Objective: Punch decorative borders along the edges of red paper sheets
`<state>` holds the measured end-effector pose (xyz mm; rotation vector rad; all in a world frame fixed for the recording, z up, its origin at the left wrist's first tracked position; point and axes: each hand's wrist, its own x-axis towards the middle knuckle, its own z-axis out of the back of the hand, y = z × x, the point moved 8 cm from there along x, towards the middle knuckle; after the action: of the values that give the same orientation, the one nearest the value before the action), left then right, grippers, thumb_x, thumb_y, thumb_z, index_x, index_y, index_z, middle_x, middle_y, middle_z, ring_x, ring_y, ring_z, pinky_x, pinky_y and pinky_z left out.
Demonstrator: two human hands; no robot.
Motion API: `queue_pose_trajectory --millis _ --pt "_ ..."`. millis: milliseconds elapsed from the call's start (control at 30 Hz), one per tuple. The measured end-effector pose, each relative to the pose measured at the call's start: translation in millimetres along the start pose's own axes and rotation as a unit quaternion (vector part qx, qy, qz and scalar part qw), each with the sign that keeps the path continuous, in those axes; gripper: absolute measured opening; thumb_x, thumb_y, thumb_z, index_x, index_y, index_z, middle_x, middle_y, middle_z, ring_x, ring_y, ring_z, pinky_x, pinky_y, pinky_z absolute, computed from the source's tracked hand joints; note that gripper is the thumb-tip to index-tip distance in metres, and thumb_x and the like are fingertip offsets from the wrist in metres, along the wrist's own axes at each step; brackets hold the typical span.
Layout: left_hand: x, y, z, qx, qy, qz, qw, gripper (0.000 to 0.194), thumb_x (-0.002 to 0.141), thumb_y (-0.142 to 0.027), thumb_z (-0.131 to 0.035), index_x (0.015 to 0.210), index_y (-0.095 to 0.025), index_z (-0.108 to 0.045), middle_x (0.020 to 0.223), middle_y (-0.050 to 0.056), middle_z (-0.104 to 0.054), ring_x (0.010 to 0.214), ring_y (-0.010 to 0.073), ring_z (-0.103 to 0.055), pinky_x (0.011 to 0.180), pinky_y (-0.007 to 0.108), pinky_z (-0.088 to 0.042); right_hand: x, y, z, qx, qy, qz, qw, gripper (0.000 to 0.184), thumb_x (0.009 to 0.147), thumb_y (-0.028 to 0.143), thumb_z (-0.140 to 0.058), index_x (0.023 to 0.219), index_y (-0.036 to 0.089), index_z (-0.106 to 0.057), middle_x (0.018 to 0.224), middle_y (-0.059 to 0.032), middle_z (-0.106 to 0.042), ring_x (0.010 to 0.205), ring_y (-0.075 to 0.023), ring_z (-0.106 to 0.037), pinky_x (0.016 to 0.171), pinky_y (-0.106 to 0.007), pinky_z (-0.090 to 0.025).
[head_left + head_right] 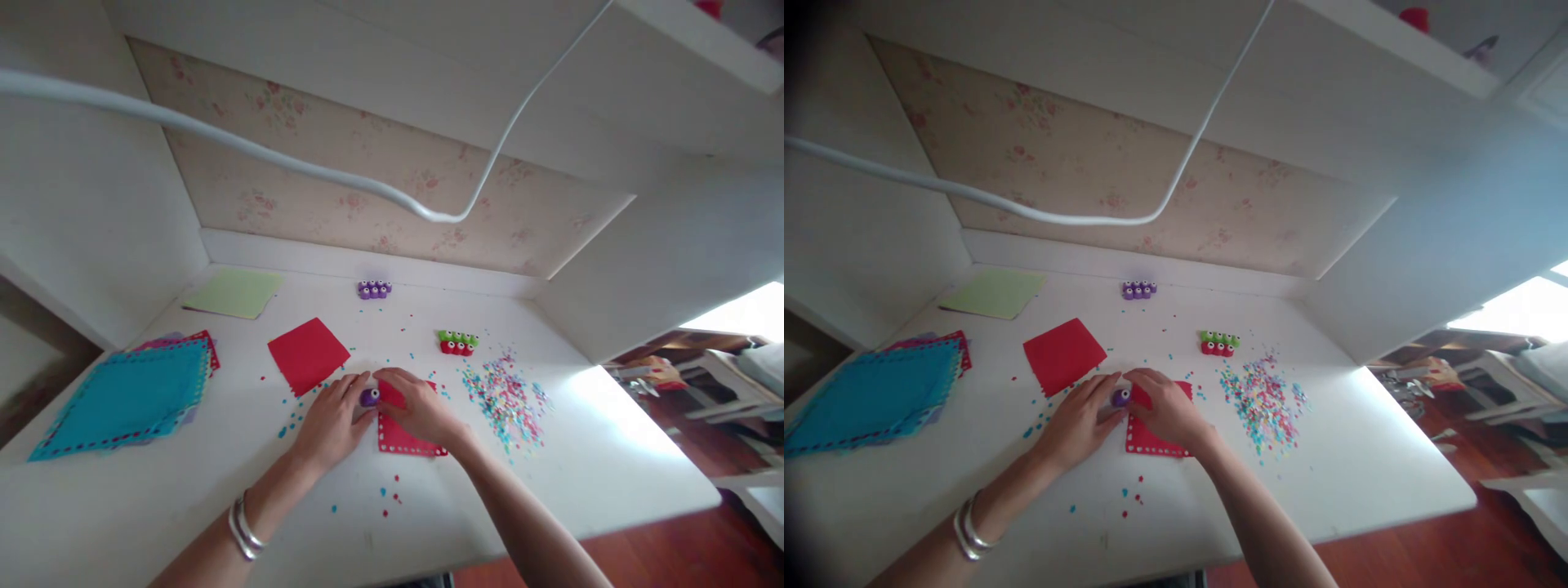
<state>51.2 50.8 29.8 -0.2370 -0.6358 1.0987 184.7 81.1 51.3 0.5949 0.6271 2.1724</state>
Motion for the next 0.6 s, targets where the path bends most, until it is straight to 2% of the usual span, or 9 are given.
queue_pose_trajectory --millis 100,200,333,467,533,600 --pt "5.7 -1.3 -1.1 0.002 -0.006 -0.004 1.000 0.051 0.087 -0.024 -0.065 0.136 -0.020 -0.048 0.120 0.011 -0.064 0.112 0.0274 -0.060 0.096 0.045 -0.049 -10.3 -31.1 18.8 -0.083 -0.052 -0.086 0.991 0.053 0.081 0.032 -0.070 0.133 0.028 -0.055 0.134 -0.0116 -0.056 0.126 -0.0305 -0.048 0.104 -0.051 -0.040" --pt "13.5 -2.8 -2.3 -0.022 -0.003 -0.018 1.000 0.034 0.088 -0.020 -0.062 0.122 -0.022 -0.059 0.112 0.008 -0.068 0.105 0.0235 -0.063 0.094 0.040 -0.050 -22.7 -59.6 25.7 -0.134 -0.062 -0.158 0.976 0.046 0.082 0.040 -0.069 0.125 0.024 -0.062 0.135 -0.0144 -0.055 0.128 -0.0353 -0.045 0.105 -0.054 -0.037" --pt "20.0 5.6 -3.4 -0.058 -0.015 0.002 0.998 0.021 0.090 -0.022 -0.063 0.111 -0.022 -0.063 0.101 0.005 -0.072 0.093 0.0213 -0.067 0.084 0.036 -0.054 -27.5 -68.4 25.8 -0.099 -0.055 -0.147 0.983 0.026 0.081 0.036 -0.071 0.103 0.023 -0.070 0.124 -0.0094 -0.063 0.117 -0.0290 -0.055 0.103 -0.045 -0.040" --pt "19.0 15.6 -6.4 -0.066 -0.018 0.033 0.997 0.021 0.092 -0.029 -0.061 0.111 -0.022 -0.062 0.088 0.003 -0.071 0.078 0.0193 -0.068 0.072 0.032 -0.056 -28.2 -65.9 34.6 -0.053 -0.066 -0.138 0.987 0.006 0.080 0.027 -0.069 0.084 0.022 -0.068 0.092 -0.0052 -0.070 0.091 -0.0228 -0.063 0.087 -0.036 -0.047" --pt "18.4 15.1 -7.0 -0.065 -0.018 0.029 0.997 0.021 0.092 -0.030 -0.060 0.112 -0.022 -0.063 0.087 0.003 -0.072 0.077 0.0189 -0.068 0.071 0.031 -0.056 -30.9 -67.6 39.3 -0.018 -0.071 -0.155 0.985 0.006 0.084 0.026 -0.063 0.081 0.023 -0.067 0.081 -0.0025 -0.069 0.079 -0.0198 -0.063 0.077 -0.032 -0.047" --pt "18.8 12.4 -6.9 -0.067 -0.019 0.019 0.997 0.022 0.092 -0.028 -0.060 0.114 -0.022 -0.063 0.093 0.004 -0.072 0.081 0.0192 -0.069 0.074 0.032 -0.056 -34.6 -70.9 41.7 0.036 -0.070 -0.176 0.981 0.010 0.087 0.027 -0.059 0.086 0.024 -0.068 0.080 -0.0009 -0.070 0.073 -0.0176 -0.063 0.071 -0.029 -0.047"
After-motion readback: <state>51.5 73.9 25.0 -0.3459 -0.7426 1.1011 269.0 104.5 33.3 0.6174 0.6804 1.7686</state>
